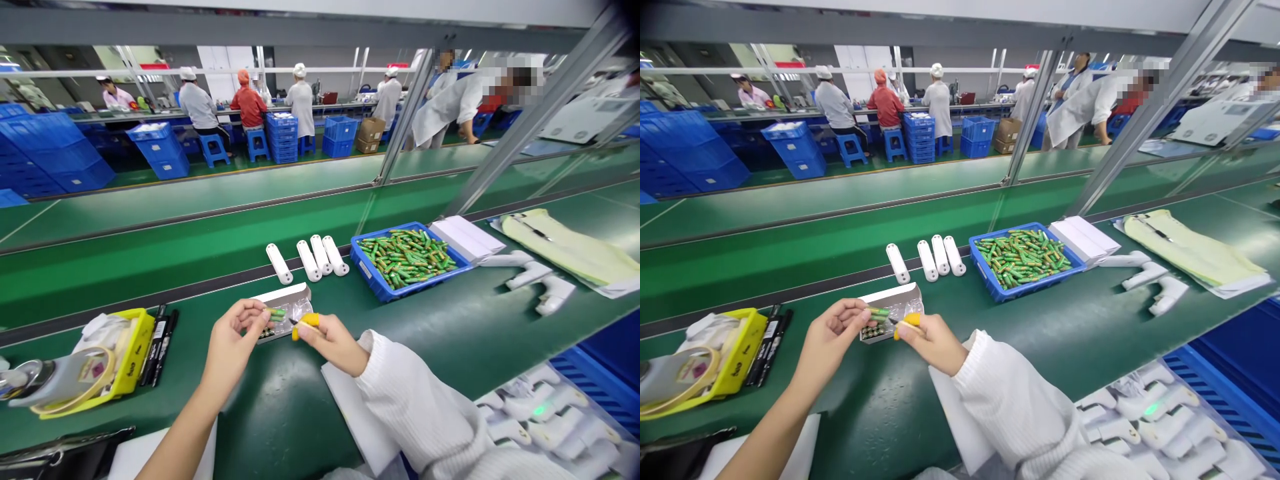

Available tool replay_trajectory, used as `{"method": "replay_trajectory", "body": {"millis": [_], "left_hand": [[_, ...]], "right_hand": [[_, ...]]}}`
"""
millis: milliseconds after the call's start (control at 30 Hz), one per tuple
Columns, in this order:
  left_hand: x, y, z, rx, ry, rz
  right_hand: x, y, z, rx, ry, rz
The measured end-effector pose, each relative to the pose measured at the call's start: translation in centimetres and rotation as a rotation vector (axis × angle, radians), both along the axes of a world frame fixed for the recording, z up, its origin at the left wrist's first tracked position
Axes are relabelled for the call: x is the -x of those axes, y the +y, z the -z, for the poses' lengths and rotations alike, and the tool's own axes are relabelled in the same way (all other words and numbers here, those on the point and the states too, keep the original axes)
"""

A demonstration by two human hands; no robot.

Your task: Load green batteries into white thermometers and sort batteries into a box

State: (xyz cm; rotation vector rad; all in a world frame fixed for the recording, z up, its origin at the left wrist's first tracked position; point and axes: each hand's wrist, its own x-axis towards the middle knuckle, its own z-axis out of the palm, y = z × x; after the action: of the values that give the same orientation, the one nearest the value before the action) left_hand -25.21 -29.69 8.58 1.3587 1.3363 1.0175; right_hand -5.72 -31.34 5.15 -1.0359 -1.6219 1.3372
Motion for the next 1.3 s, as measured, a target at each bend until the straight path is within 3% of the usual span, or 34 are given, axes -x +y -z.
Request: {"method": "replay_trajectory", "body": {"millis": [100,300,700,833,933,1000,1033,1167,1300], "left_hand": [[-0.7,-0.3,-0.3,0.07,-0.216,0.006],[-1.4,-0.3,-0.2,0.167,-0.27,0.083],[-0.6,0.1,0.3,0.133,-0.178,0.117],[-0.5,-0.1,0.3,0.096,-0.071,0.163],[-0.6,-0.4,0.2,0.106,0.085,0.335],[-0.8,-0.7,0.4,0.077,0.185,0.422],[-0.9,-0.9,0.6,0.037,0.224,0.409],[-1.8,-1.2,1.5,-0.232,0.321,0.25],[-2.2,-1.4,1.6,-0.397,0.321,0.252]], "right_hand": [[0.4,-0.2,0.0,0.098,0.056,-0.08],[0.6,-0.3,0.0,0.161,0.108,-0.099],[0.2,-0.2,0.0,0.196,0.147,-0.09],[0.0,0.1,0.4,0.308,0.218,-0.076],[-0.7,1.0,0.6,0.35,0.35,0.169],[-1.1,1.5,0.7,0.259,0.4,0.405],[-1.2,1.5,0.8,0.222,0.387,0.455],[-0.4,1.1,1.0,0.31,0.279,0.218],[0.4,0.9,1.1,0.36,0.366,0.088]]}}
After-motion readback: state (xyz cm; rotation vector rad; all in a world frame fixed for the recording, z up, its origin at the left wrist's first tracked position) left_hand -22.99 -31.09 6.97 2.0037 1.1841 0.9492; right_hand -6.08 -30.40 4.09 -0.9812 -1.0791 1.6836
